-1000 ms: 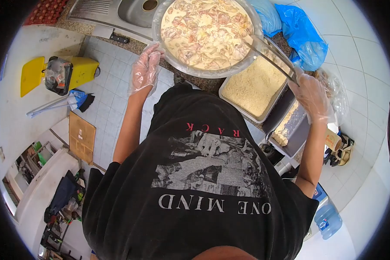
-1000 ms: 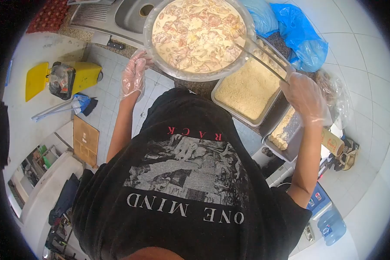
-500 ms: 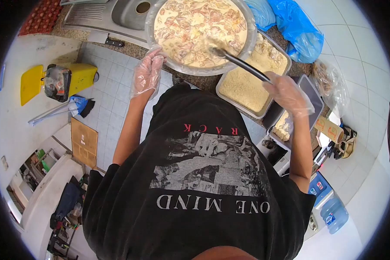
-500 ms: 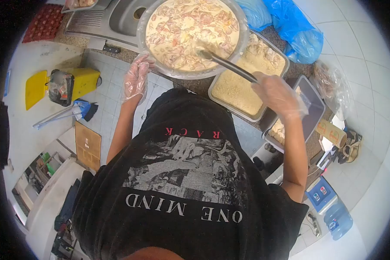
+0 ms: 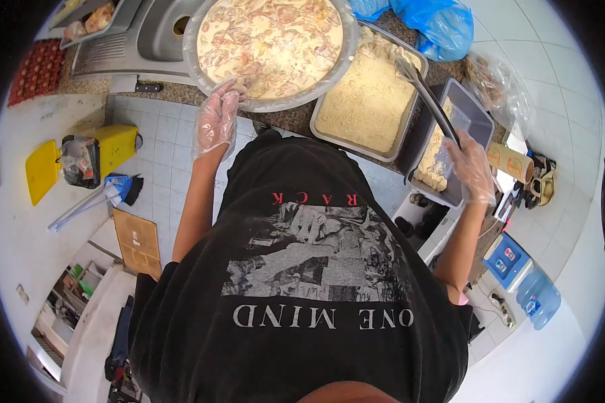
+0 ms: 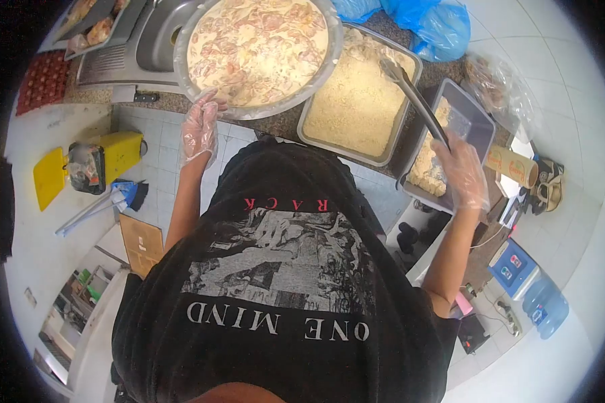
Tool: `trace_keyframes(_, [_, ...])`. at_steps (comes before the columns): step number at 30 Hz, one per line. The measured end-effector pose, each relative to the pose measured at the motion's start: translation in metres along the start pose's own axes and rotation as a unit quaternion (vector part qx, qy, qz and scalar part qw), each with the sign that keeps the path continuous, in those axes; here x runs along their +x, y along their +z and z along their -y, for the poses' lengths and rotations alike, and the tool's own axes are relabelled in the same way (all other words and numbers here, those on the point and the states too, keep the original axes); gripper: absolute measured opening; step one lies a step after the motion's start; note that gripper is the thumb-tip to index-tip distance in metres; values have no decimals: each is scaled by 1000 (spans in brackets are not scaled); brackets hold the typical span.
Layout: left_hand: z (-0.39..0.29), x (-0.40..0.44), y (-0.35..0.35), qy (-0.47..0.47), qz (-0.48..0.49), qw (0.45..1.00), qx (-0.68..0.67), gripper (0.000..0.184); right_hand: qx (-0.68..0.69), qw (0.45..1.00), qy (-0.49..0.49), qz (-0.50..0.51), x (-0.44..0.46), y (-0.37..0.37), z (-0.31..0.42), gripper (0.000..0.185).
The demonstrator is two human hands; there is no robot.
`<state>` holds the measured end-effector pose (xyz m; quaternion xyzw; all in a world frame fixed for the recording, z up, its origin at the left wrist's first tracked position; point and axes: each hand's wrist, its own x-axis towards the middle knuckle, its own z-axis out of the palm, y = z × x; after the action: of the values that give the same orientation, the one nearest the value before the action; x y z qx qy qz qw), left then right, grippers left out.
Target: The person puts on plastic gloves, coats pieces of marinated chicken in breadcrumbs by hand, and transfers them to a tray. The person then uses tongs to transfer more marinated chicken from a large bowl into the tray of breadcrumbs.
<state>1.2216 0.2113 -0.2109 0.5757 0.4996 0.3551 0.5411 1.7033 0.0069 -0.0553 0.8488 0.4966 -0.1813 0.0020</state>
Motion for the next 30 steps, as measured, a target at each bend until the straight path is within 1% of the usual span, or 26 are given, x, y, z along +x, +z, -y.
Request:
trace_keyframes(2, [-1, 1, 3, 4, 11, 1000, 2, 44, 62, 993, 69, 75, 10, 4, 25, 44])
trace_keyframes(4, [-1, 2, 5, -3, 16, 1000, -12, 43, 148, 970, 137, 139, 20, 13, 40, 44])
trace_keyframes(7, [-6, 4, 7, 2, 26, 1000, 6, 42, 231, 944, 171, 164, 27, 39, 49, 45])
trace_keyframes(8, [-6, 5, 7, 3, 29, 1000, 7, 42, 165, 973, 100, 126, 30, 56, 33, 45])
trace_keyframes(9, [-6, 5, 7, 5, 32, 999, 9, 42, 97, 991, 28, 87, 33, 77, 8, 44])
trace_keyframes(10, [-7, 6, 7, 6, 33, 999, 11, 42, 27, 997, -46, 47, 35, 82, 4, 43])
trace_keyframes(11, [-8, 6, 6, 10, 28, 999, 18, 40, 32, 998, -21, 46, 34, 82, -1, 42])
trace_keyframes(13, [-11, 6, 6, 16, 17, 999, 32, 35, 41, 998, 28, 45, 26, 61, 19, 40])
trace_keyframes(16, [-9, 7, 8, -1, 16, 1000, -7, 34, 24, 999, -2, 37, 36, 55, 42, 37])
trace_keyframes(19, [-16, 8, 10, 9, 29, 999, 26, 34, -42, 995, -52, 69, 66, 81, 51, 36])
trace_keyframes(21, [-12, 9, 4, 25, 33, 998, 46, 35, -87, 985, -147, 11, 53, 74, 50, 37])
trace_keyframes(23, [-8, 14, -1, 29, 20, 999, 36, 36, -117, 975, -187, -9, 52, 62, 44, 39])
trace_keyframes(24, [-6, 13, -4, 21, 11, 1000, 19, 37, -123, 977, -175, 4, 54, 56, 28, 40])
trace_keyframes(26, [-1, 13, -13, 5, -3, 1000, 2, 38, -110, 984, -140, 29, 50, 43, 32, 43])
trace_keyframes(28, [2, 13, -19, -12, -13, 1000, -1, 40, -76, 991, -93, 50, 46, -1, 67, 45])
trace_keyframes(30, [2, 9, -19, -4, -16, 1000, -13, 41, -148, 974, -168, 48, 47, -25, 107, 42])
